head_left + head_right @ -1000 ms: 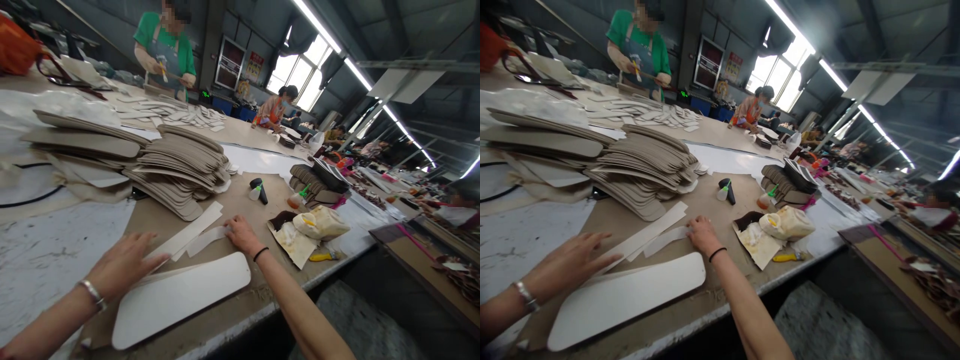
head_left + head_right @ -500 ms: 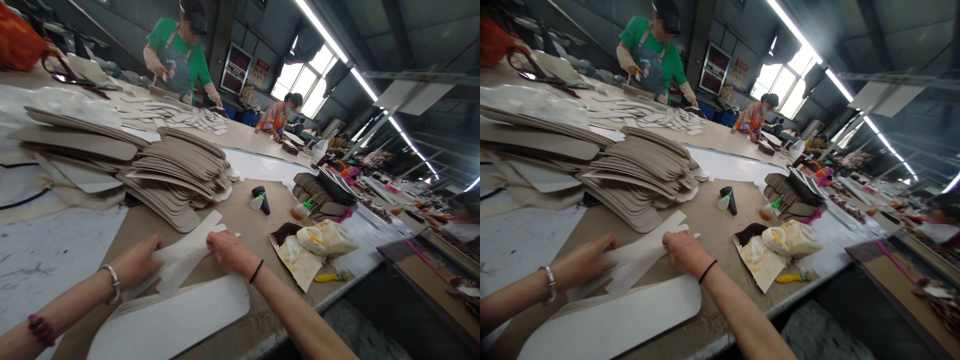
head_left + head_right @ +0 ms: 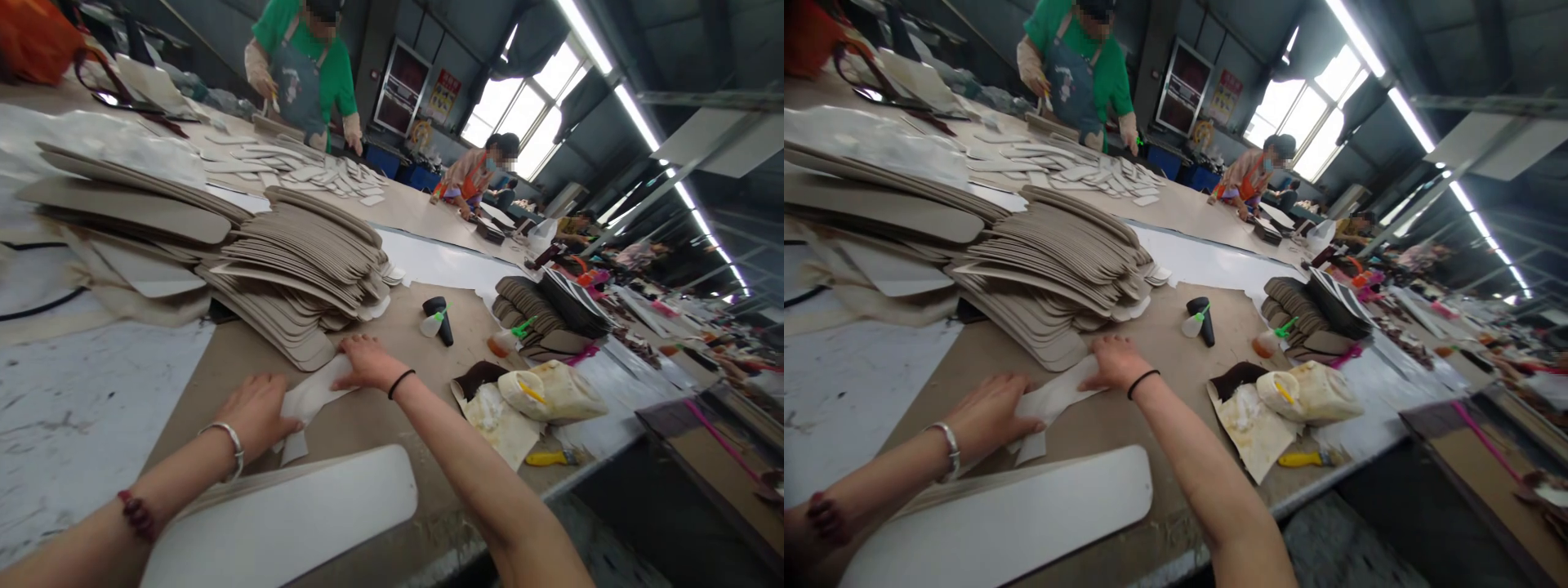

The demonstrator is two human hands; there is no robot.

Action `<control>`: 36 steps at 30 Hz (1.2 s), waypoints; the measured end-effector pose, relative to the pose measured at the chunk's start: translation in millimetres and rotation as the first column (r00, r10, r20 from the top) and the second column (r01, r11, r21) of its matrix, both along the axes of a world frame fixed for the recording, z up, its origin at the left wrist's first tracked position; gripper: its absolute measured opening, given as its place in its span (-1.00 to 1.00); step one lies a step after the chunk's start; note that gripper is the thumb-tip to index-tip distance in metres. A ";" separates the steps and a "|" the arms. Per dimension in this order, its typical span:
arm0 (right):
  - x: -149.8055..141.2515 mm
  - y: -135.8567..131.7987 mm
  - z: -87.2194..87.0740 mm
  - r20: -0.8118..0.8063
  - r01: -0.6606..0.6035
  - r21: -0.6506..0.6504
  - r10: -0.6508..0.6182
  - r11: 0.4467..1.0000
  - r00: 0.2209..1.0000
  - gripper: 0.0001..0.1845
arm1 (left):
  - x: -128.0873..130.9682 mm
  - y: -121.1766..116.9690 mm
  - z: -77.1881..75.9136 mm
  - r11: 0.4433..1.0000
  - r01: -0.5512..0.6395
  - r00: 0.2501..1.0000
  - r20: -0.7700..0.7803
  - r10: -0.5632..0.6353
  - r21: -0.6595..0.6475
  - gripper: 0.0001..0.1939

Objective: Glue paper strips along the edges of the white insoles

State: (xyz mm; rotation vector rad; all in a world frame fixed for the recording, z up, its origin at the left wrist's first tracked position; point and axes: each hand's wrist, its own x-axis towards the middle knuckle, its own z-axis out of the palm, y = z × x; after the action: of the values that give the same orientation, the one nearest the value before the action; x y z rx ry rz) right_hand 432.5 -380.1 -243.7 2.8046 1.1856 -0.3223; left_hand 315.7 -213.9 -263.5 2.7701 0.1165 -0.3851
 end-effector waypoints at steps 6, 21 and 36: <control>-14.5 -1.3 0.3 -0.008 -0.043 -0.103 0.042 0.994 0.999 -0.60 | 2.2 -3.2 0.8 1.000 0.000 1.000 -0.028 -0.001 -0.028 -0.65; -32.1 -10.2 10.7 0.181 -0.195 0.019 0.189 0.981 0.965 -0.35 | 6.1 -20.4 7.1 0.984 0.166 0.986 0.017 -0.166 -0.065 -0.77; -47.4 -15.8 10.1 0.029 -0.142 -0.034 0.143 0.989 0.989 -0.79 | -9.8 -7.8 3.7 0.980 0.186 0.978 0.087 -0.192 0.066 -0.82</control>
State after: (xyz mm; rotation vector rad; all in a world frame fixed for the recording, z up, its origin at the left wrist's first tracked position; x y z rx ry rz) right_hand 385.1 -395.9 -233.5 2.6694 1.3533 -0.2829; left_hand 305.9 -221.8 -259.8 2.8595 -0.1628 -0.3036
